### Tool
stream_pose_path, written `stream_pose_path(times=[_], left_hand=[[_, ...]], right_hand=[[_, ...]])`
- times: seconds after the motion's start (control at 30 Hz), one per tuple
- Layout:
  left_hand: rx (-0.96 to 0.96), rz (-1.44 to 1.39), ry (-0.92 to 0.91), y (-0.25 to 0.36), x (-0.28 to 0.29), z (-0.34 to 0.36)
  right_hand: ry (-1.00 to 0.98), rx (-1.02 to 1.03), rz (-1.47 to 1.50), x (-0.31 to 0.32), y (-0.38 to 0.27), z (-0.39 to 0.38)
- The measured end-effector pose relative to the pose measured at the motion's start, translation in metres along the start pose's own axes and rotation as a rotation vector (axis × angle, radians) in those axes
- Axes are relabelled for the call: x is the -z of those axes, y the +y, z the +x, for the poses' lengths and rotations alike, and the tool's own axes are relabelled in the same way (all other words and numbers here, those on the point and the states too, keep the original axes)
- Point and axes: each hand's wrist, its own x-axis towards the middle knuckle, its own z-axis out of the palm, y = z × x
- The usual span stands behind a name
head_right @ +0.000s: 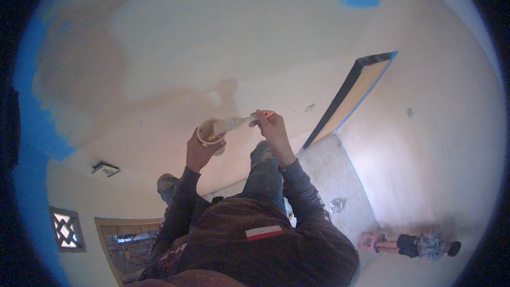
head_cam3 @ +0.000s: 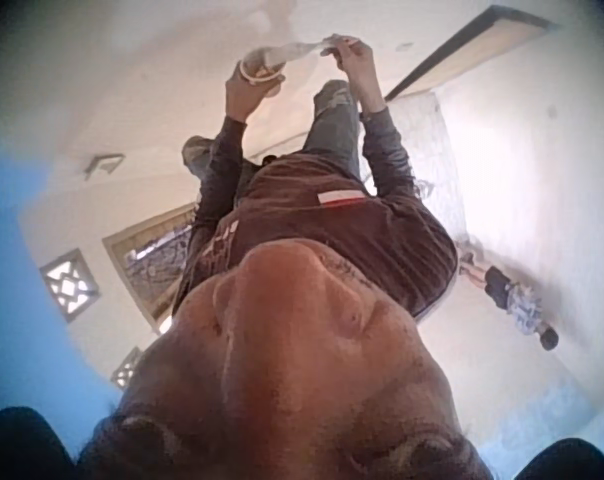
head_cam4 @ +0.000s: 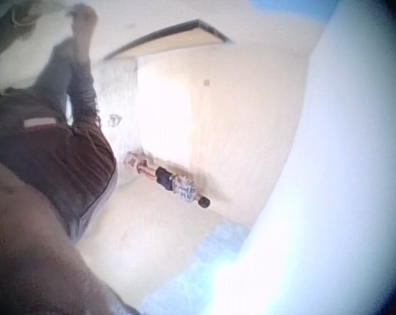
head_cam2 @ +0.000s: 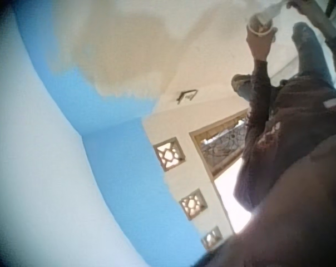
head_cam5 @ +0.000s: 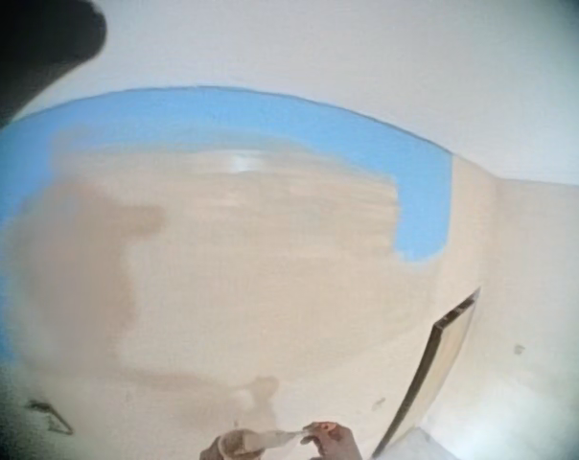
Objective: The person paints a ceiling with white paint using a brush and a small container. They repeatedly dip the brush into the container and apply paint to the ceiling surface, covering a large area.
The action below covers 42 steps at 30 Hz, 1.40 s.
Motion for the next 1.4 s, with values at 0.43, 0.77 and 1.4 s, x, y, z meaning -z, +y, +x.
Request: stream_pose_path(times=[0.43,0.77,1.4], left_hand=[[0.019,0.023,0.048,-0.009,0.005,-0.004],[0.056,0.065,0.105,-0.027,0.019,-0.019],[0.222,0.031,0.247,-0.074,0.043,-0.063]], right_hand=[[0.025,-0.054,0.154,-0.008,-0.016,0.005],[0.151,0.362,0.474,0.008,-0.107,0.103],[0.790,1.549,-0.936,-0.035,-0.244,0.234]])
